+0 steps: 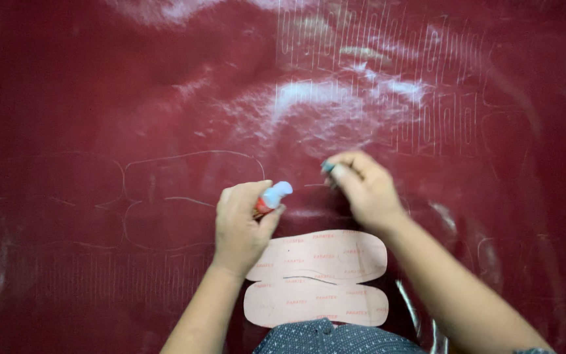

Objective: The person picks up a pair of pink sole templates from a side table, then holds a glue bottle in one hand and a small applicator in the other, tracing glue along chalk outlines drawn on a large red leather sheet on the work table. At the end they place the templates on the sheet and flip them over, revealing a size marking.

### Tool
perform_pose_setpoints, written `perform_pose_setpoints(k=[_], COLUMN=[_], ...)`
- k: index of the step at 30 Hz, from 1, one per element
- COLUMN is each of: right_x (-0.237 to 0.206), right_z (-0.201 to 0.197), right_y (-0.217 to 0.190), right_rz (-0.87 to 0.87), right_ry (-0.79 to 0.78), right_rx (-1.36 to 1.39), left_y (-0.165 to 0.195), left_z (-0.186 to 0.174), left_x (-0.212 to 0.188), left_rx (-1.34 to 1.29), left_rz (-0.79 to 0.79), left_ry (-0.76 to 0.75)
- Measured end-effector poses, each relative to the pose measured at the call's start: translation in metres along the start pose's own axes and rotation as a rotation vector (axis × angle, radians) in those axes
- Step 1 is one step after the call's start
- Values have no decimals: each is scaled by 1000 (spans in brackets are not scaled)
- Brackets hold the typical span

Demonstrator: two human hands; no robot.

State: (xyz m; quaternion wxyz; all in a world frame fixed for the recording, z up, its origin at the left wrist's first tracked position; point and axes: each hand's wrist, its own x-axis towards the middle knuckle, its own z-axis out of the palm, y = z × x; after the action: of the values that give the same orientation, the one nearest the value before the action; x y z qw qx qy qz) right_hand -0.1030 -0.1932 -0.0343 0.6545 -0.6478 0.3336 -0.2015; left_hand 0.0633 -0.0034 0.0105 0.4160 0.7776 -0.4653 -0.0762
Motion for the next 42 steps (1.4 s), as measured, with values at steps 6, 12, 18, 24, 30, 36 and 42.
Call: perform_pose_setpoints(k=[6, 12, 18, 24, 30, 36, 42], right_x=[-47, -56, -60, -59, -61, -61, -60], right_z=[21, 23, 24, 27, 29, 35, 40], right_y=[0, 0, 19, 19, 23, 28, 32], right_rz=[42, 119, 211, 229, 229, 314, 278], right_ry=[39, 2, 63, 101, 70, 65, 117], right_rx=[156, 272, 556, 540, 622, 789, 743], left_y=[26, 37, 44, 48, 50, 49, 50], left_z=[12, 14, 11, 13, 13, 8, 8], left_x=[-2, 3, 7, 10, 13, 19, 23], left_rx=[30, 137, 282, 319, 351, 325, 310], left_rz=[102, 188, 331, 324, 369, 393, 366], left_ry=[-20, -32, -37, -57, -64, -154, -190])
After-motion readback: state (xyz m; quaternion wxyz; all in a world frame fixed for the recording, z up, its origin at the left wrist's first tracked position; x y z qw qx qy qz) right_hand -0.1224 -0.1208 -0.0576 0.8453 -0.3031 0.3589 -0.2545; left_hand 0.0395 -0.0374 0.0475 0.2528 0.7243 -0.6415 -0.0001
